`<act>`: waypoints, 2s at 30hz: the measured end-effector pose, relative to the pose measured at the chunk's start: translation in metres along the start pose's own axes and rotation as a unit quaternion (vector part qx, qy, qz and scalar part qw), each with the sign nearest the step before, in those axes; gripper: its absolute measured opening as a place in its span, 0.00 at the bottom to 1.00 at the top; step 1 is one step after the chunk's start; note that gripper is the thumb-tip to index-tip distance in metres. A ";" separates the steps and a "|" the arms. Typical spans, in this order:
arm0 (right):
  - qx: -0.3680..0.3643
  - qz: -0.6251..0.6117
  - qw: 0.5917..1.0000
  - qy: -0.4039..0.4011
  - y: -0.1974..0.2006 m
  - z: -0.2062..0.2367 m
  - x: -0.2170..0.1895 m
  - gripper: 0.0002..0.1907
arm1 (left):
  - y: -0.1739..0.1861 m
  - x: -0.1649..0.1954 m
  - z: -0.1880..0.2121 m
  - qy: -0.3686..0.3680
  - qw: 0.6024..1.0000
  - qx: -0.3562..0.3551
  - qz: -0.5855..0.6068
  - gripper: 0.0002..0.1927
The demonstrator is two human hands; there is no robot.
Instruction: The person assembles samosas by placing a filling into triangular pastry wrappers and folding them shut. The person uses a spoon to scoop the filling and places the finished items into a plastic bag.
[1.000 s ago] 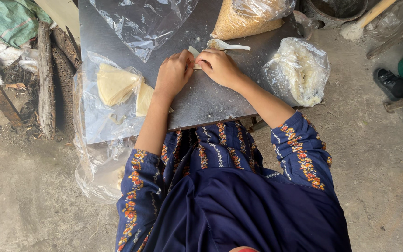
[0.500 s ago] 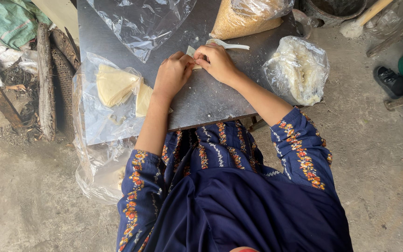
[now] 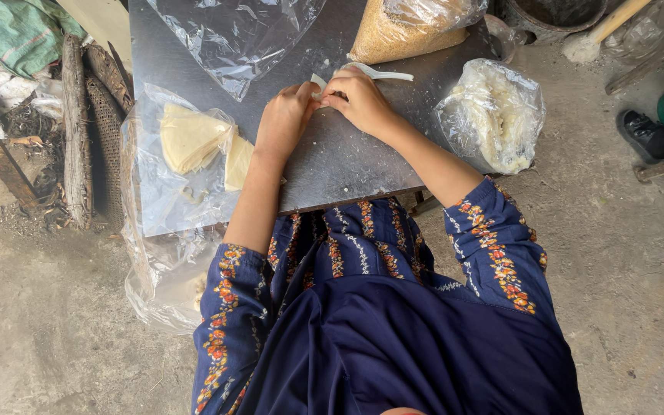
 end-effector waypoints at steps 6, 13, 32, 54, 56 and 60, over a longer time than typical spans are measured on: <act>0.005 0.011 1.000 0.015 -0.001 -0.005 0.001 0.04 | 0.007 0.008 -0.001 -0.040 0.998 0.032 -0.020 0.06; 0.038 0.101 0.989 0.102 -0.001 0.006 -0.016 0.08 | -0.002 0.001 -0.003 -0.008 0.997 0.018 -0.071 0.05; 0.057 0.136 0.985 0.090 -0.006 0.001 -0.017 0.04 | -0.002 0.011 -0.004 -0.052 0.986 0.034 -0.153 0.14; 0.103 0.136 0.985 0.029 -0.005 0.007 -0.010 0.09 | -0.005 0.016 -0.006 -0.076 0.979 0.009 -0.190 0.21; 0.122 0.132 0.983 0.046 -0.002 0.011 -0.015 0.12 | -0.007 0.012 -0.006 -0.058 0.981 0.002 -0.185 0.18; 0.105 0.136 0.984 0.042 -0.005 0.011 -0.017 0.12 | -0.011 0.009 -0.006 -0.053 0.981 -0.016 -0.184 0.12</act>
Point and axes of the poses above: each hand's wrist, its own z-axis away from the middle knuckle, its own y-axis out of the back of the hand, x = y × z, the point moved 8 cm from there along -z, towards the middle knuckle, and after that the axes turned 8 degrees about -y, right-handed, at the moved point
